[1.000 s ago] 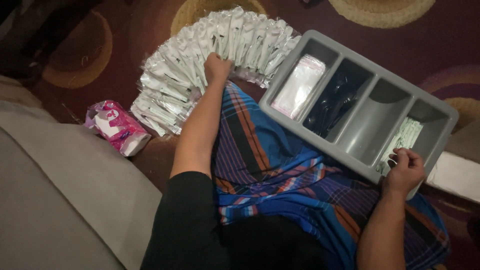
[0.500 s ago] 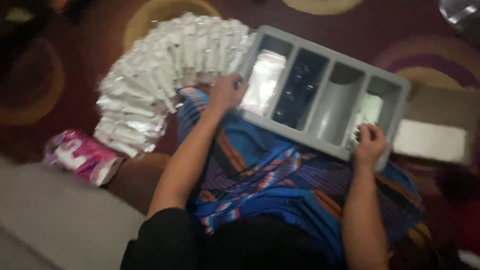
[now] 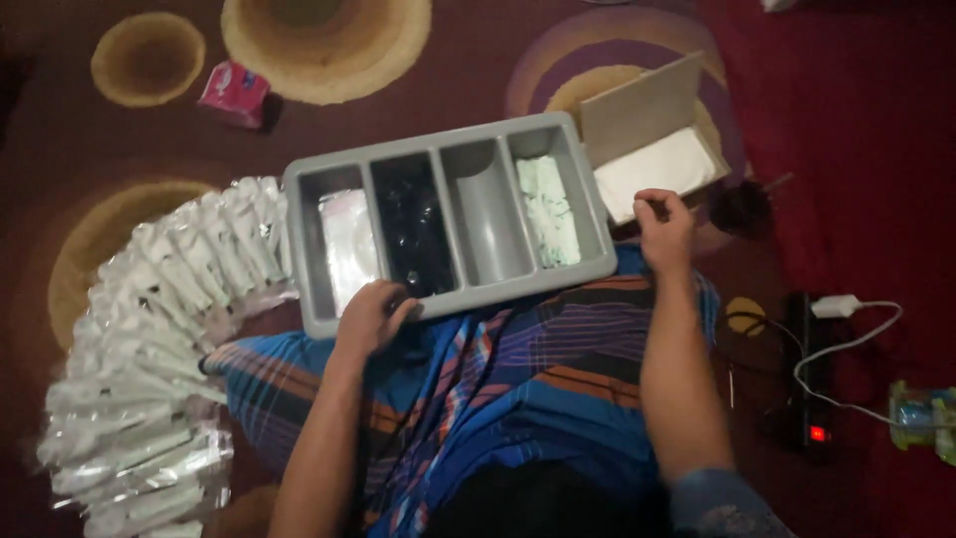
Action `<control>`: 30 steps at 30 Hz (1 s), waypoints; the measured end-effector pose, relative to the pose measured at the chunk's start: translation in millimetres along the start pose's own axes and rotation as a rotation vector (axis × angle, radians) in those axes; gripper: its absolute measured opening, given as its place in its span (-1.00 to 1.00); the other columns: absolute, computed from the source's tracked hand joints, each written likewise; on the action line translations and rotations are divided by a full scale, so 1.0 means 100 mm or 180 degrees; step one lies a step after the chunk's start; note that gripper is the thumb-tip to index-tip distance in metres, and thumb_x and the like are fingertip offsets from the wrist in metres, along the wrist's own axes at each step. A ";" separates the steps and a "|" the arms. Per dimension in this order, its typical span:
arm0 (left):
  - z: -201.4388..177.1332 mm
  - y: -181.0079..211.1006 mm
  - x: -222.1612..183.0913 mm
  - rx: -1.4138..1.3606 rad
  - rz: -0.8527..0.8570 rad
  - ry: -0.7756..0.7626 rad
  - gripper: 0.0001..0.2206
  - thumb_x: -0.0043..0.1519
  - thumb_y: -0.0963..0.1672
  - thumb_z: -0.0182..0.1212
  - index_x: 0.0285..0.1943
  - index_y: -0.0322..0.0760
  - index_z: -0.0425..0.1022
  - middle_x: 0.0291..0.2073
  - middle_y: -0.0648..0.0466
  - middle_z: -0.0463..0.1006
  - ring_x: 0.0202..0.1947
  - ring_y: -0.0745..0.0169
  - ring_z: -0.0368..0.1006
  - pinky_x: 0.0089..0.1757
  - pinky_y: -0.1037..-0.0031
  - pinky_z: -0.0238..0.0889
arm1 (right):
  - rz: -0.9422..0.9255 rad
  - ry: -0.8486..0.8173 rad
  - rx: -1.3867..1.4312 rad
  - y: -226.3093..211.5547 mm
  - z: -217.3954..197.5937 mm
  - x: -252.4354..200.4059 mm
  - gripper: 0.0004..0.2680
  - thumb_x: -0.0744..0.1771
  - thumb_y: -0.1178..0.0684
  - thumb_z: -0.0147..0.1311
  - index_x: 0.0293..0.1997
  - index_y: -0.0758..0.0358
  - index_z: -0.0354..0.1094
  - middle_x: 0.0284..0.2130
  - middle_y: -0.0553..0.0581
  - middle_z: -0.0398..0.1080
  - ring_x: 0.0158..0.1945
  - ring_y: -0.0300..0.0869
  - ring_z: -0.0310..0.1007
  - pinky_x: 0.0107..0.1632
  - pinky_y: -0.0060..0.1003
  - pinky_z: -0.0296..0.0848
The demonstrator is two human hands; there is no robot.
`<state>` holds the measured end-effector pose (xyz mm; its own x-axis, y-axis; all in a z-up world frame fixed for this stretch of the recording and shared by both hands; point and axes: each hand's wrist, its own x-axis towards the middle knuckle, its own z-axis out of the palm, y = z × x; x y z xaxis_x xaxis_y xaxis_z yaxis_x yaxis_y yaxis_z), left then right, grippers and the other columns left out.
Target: Wrapping plastic forks and spoons in paper napkins and organizing them into sets.
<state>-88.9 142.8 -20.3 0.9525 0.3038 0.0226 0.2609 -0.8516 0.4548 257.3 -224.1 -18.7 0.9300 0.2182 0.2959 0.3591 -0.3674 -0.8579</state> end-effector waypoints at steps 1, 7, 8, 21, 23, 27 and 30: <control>0.01 0.00 -0.01 -0.0010 -0.0150 0.0044 -0.68 0.27 0.11 0.25 -0.01 -0.06 0.59 -0.20 0.11 0.58 -0.12 0.07 0.58 -0.05 0.33 0.44 | 0.0107 -0.0005 0.0017 0.05 -0.07 -0.02 -0.92 0.36 0.13 0.25 -0.09 0.09 0.54 -0.22 0.10 0.55 -0.11 -0.14 0.55 -0.03 -0.23 0.50; 0.10 -0.17 0.08 -0.0202 -0.0692 0.0087 -0.74 0.27 0.11 0.26 -0.08 0.03 0.59 -0.25 0.16 0.52 -0.19 0.10 0.58 -0.10 0.31 0.45 | 0.0807 -0.0631 -0.0180 0.31 0.02 -0.21 -0.88 0.32 0.05 0.28 -0.09 0.09 0.56 -0.23 0.19 0.55 -0.23 0.00 0.56 -0.12 -0.14 0.51; 0.06 -0.19 0.10 -0.0326 -0.0825 0.0104 -0.77 0.29 0.08 0.26 -0.11 0.00 0.60 -0.29 0.13 0.52 -0.19 0.07 0.58 -0.08 0.29 0.44 | 0.0534 -0.0866 -0.0285 0.17 0.05 -0.25 -0.86 0.31 0.14 0.26 -0.06 0.14 0.57 -0.16 0.27 0.55 -0.05 0.13 0.55 0.01 -0.06 0.47; -0.06 -0.09 0.08 -0.0478 -0.1295 0.0085 -0.52 0.23 0.10 0.32 0.18 -0.09 0.30 -0.26 -0.04 0.61 -0.06 -0.10 0.59 0.01 0.10 0.44 | 0.0930 -0.0922 -0.0269 0.16 0.29 -0.19 -0.70 0.30 0.10 0.21 0.14 0.28 0.39 0.04 0.40 0.43 0.07 0.17 0.50 0.09 0.10 0.49; -0.02 -0.16 0.09 -0.0414 -0.1481 -0.0129 -0.49 0.24 0.15 0.28 0.21 -0.11 0.32 -0.22 -0.05 0.65 -0.02 -0.09 0.60 0.03 0.10 0.44 | 0.1274 -0.1230 -0.0437 0.33 0.34 -0.17 -0.52 0.26 0.02 0.28 0.29 0.29 0.19 0.06 0.41 0.42 0.12 0.24 0.46 0.09 0.15 0.48; 0.04 -0.20 0.08 -0.0293 -0.1607 -0.0409 -0.49 0.28 0.17 0.19 0.25 -0.11 0.33 -0.16 -0.01 0.68 0.04 -0.05 0.58 0.08 0.10 0.41 | 0.1423 -0.1465 -0.1024 0.42 0.34 -0.17 -0.49 0.27 0.03 0.26 0.34 0.22 0.13 0.04 0.33 0.46 0.15 0.17 0.46 0.11 0.12 0.51; -0.02 -0.18 0.11 -0.0276 -0.1585 -0.0459 -0.50 0.29 0.16 0.18 0.26 -0.09 0.29 -0.17 0.04 0.68 0.05 -0.01 0.58 0.09 0.12 0.39 | 0.1482 -0.1680 -0.1025 0.39 0.29 -0.11 -0.45 0.24 -0.01 0.30 0.36 0.22 0.11 0.10 0.39 0.43 0.20 0.22 0.42 0.16 0.17 0.45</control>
<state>-83.4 162.8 -26.2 0.7299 0.5957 -0.3352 0.6794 -0.5786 0.4513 258.8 -214.8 -68.0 0.8592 0.3490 -0.3741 0.0205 -0.7541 -0.6564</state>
